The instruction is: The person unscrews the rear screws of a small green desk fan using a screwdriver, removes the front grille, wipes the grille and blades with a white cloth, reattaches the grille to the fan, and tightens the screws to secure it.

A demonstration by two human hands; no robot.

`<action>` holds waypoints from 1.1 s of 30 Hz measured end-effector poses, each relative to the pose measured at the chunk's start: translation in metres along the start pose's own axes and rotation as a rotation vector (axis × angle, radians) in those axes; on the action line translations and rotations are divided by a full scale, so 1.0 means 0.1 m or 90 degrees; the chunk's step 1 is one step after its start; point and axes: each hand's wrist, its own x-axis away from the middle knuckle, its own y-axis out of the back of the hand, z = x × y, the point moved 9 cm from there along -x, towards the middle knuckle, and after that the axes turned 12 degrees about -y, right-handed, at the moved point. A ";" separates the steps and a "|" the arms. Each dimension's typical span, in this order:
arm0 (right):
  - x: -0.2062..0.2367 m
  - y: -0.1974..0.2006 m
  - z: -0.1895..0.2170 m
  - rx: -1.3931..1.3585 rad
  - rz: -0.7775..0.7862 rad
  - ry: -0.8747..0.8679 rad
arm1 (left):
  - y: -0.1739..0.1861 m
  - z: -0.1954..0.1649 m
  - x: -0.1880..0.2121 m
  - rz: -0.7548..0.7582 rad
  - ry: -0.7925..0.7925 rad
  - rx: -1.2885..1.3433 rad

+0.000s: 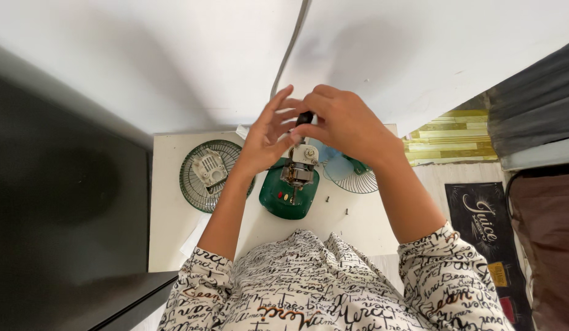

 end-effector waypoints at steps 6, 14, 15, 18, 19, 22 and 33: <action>-0.08 -0.20 -0.18 0.281 0.042 -0.198 | 0.02 0.10 0.05 -0.015 0.075 -0.183; 0.03 0.00 -0.06 -0.184 0.113 -0.009 | -0.06 0.05 0.04 0.032 0.074 0.021; 0.02 -0.03 -0.06 -0.133 0.093 -0.016 | -0.07 0.01 0.03 0.033 0.057 0.023; -0.05 -0.10 -0.08 0.051 -0.003 -0.101 | -0.13 -0.10 0.01 0.041 -0.025 -0.023; -0.05 -0.14 -0.07 0.091 0.004 -0.128 | -0.10 -0.02 0.02 0.022 0.024 -0.068; -0.07 -0.15 -0.01 0.077 0.022 -0.135 | -0.02 0.15 0.04 -0.030 0.110 -0.093; 0.06 -0.21 -0.03 -0.132 0.188 0.012 | 0.15 0.64 0.22 0.130 0.116 0.006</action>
